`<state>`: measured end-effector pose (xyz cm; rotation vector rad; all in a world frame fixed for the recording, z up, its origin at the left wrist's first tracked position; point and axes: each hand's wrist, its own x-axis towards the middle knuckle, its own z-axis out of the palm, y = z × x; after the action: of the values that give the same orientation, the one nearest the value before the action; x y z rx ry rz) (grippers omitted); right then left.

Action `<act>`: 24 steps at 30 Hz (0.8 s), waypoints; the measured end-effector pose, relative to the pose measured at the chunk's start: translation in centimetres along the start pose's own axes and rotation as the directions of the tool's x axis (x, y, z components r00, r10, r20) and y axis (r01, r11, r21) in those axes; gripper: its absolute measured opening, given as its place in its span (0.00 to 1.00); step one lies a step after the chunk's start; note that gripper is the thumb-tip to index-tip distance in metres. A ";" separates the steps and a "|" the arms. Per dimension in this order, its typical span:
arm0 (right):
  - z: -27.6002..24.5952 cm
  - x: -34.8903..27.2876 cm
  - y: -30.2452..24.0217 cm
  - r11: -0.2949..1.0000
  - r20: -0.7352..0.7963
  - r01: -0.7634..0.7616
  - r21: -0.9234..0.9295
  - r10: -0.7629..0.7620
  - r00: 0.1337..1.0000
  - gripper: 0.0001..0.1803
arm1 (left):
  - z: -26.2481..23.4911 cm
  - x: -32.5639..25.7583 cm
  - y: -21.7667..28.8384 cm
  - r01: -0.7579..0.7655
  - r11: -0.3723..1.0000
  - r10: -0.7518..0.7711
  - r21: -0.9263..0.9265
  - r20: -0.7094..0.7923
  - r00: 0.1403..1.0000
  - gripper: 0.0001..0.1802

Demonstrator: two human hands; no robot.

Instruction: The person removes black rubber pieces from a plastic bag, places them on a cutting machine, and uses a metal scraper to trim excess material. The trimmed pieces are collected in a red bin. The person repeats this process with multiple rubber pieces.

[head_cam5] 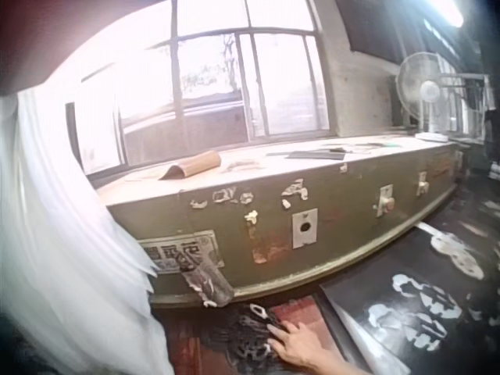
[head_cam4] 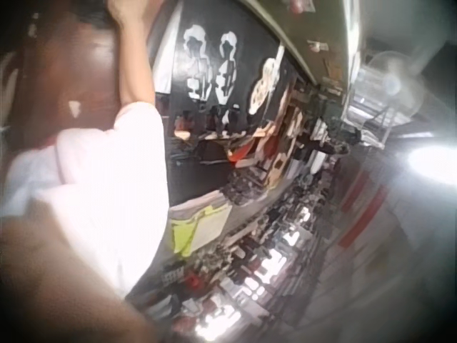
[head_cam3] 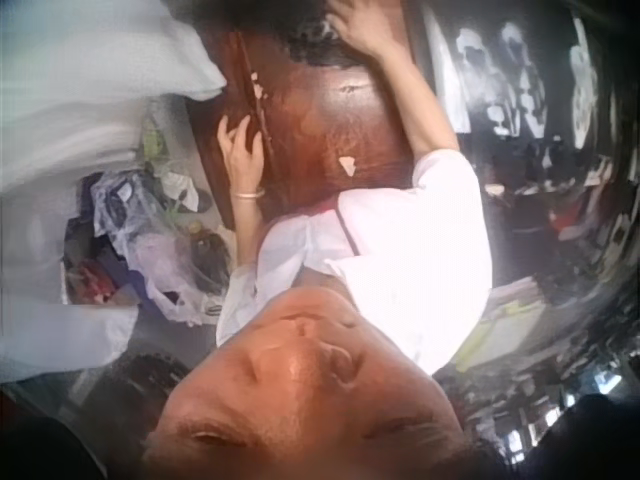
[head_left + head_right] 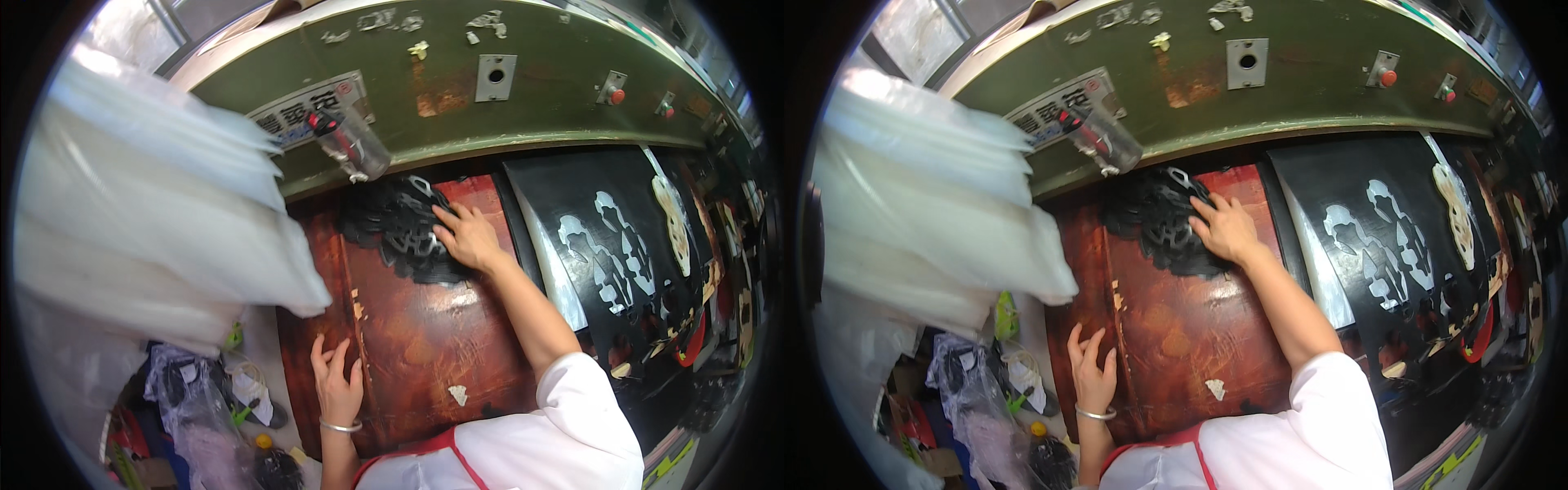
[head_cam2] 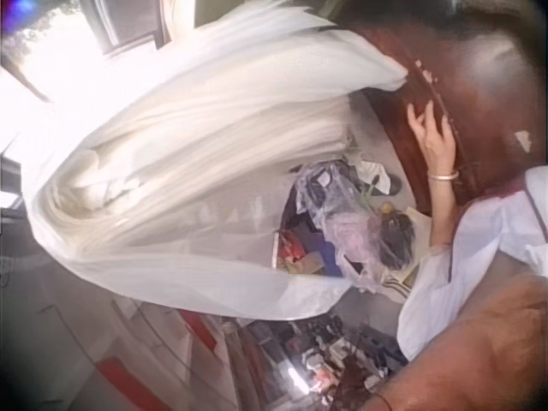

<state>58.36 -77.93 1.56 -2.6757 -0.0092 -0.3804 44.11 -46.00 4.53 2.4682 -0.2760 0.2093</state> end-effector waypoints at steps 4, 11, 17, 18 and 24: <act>-0.6 -8.8 -5.3 0.994 0.014 0.106 0.005 -0.107 0.994 0.25 | -0.2 0.0 -0.5 -0.004 0.998 0.006 -0.061 0.034 0.999 0.23; -2.8 -18.9 -11.7 0.938 0.278 0.294 0.185 -0.337 0.899 0.31 | -2.0 3.9 -4.4 -0.056 0.995 0.071 0.078 -0.214 0.974 0.21; -4.2 -19.8 -10.3 0.736 0.468 -0.430 0.522 0.174 0.866 0.32 | -1.7 6.4 -6.5 -0.175 0.980 0.115 0.096 0.443 0.889 0.21; -4.6 -19.8 -10.1 0.876 0.404 -0.244 0.417 0.061 0.913 0.26 | -2.3 5.9 -6.7 -0.143 0.987 0.087 0.071 0.512 0.855 0.22; -7.1 -19.4 -11.1 0.896 0.642 -0.321 0.306 0.055 0.765 0.16 | -7.3 -0.6 -8.3 -0.087 0.996 0.081 -0.030 0.730 0.678 0.45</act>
<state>37.11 -69.82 7.18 -2.2352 -0.0082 0.5367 44.94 -35.01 5.29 2.4258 -0.7269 -0.7814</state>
